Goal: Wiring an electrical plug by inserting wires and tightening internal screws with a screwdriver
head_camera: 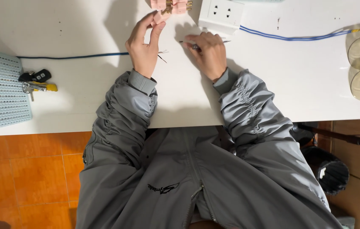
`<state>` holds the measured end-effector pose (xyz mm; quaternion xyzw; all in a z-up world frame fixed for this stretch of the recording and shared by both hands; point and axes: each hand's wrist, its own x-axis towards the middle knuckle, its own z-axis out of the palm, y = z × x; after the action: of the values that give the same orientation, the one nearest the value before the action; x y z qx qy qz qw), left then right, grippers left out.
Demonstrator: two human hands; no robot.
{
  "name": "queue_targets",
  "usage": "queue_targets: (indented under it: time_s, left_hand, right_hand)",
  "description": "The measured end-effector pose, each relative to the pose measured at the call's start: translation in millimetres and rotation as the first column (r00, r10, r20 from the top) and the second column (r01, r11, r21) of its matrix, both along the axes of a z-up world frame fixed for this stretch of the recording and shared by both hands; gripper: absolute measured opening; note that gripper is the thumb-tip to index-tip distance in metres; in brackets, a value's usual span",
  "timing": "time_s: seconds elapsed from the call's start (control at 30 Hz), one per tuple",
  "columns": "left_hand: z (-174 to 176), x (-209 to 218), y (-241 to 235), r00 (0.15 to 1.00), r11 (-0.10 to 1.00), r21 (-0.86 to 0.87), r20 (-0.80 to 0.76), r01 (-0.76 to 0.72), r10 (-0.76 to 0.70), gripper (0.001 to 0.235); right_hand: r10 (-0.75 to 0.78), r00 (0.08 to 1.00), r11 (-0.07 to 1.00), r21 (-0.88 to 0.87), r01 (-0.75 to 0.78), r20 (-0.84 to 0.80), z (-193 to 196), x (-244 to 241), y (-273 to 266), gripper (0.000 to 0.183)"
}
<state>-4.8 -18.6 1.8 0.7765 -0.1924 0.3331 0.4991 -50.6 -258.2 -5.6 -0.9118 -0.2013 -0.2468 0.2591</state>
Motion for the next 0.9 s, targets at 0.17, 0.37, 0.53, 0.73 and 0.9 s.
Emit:
queue_targets:
  time_s: [0.17, 0.37, 0.53, 0.73, 0.9]
  left_hand:
    - [-23, 6, -5, 0.990, 0.996, -0.090, -0.135, 0.024, -0.036, 0.029]
    - [6, -6, -11, 0.962, 0.978, -0.183, -0.233, 0.099, -0.141, 0.034]
    - [11, -11, -21, 0.930, 0.950, -0.296, -0.314, 0.098, -0.193, 0.028]
    - [-7, -9, -28, 0.840, 0.878, -0.437, -0.388, 0.195, -0.380, 0.026]
    - [-15, -11, -36, 0.722, 0.791, -0.572, -0.452, 0.216, -0.524, 0.026]
  right_hand:
    - [0.003, 1.000, 0.994, -0.109, -0.004, -0.012, -4, 8, 9, 0.020]
    - [-0.006, 0.993, 0.990, -0.138, -0.010, -0.115, 2, 12, 12, 0.011]
    - [0.024, 0.979, 0.991, -0.126, -0.051, -0.201, 15, 12, 16, 0.009]
    - [0.000, 0.988, 0.986, -0.163, -0.025, -0.156, 10, 8, 11, 0.010]
    - [0.187, 0.973, 0.960, 0.237, -0.152, -0.132, 16, 2, 4, 0.014]
